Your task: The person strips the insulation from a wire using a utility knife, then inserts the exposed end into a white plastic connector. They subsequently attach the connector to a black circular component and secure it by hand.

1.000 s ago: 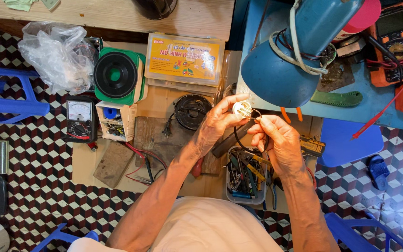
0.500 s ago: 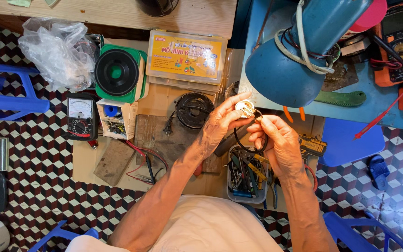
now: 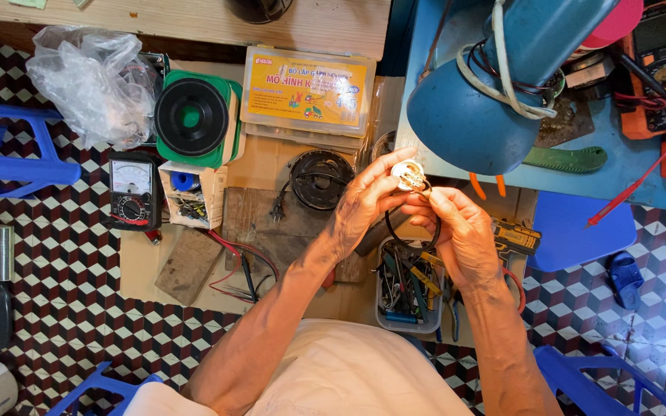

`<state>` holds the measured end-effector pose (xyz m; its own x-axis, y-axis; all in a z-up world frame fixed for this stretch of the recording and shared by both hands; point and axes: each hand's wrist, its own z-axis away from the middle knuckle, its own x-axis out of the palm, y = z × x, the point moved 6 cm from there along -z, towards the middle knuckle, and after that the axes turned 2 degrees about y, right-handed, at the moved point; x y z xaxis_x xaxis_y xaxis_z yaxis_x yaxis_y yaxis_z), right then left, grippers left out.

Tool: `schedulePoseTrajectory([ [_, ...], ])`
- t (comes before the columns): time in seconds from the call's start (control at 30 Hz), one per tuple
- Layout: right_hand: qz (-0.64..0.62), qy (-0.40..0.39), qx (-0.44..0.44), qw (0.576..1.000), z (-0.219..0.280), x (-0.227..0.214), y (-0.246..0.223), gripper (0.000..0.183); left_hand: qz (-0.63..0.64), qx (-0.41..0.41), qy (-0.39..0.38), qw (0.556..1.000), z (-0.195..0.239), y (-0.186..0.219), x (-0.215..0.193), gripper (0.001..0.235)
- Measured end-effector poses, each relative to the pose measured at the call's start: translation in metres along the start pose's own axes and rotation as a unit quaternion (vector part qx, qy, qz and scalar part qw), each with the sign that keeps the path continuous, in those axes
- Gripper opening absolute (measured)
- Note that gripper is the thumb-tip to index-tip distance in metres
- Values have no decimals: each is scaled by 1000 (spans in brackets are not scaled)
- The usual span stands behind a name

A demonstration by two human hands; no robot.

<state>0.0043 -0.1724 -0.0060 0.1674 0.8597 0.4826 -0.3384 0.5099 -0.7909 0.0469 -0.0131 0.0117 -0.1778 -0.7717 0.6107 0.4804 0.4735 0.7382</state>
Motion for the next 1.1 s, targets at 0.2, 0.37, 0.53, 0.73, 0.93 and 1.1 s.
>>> schedulePoseTrajectory([
  [0.2, -4, -4, -2, 1000, -2, 0, 1, 21, -4, 0, 4, 1000, -1, 2, 0, 48],
  [0.37, 1, -1, 3, 1000, -2, 0, 3, 22, -3, -1, 6, 1000, 1, 3, -1, 48],
  [0.53, 5, -1, 6, 1000, -3, 2, 5, 22, -5, 1, 8, 1000, 3, 4, -3, 47],
  [0.73, 4, -3, 5, 1000, -3, 2, 5, 22, -9, -5, 12, 1000, 4, 4, -3, 46],
  [0.93, -1, -1, 6, 1000, -1, 2, 6, 22, -8, 2, 6, 1000, 5, 4, -3, 46],
  [1.1, -5, 3, 5, 1000, -1, 1, 4, 22, -7, 5, 2, 1000, 2, 3, -1, 47],
])
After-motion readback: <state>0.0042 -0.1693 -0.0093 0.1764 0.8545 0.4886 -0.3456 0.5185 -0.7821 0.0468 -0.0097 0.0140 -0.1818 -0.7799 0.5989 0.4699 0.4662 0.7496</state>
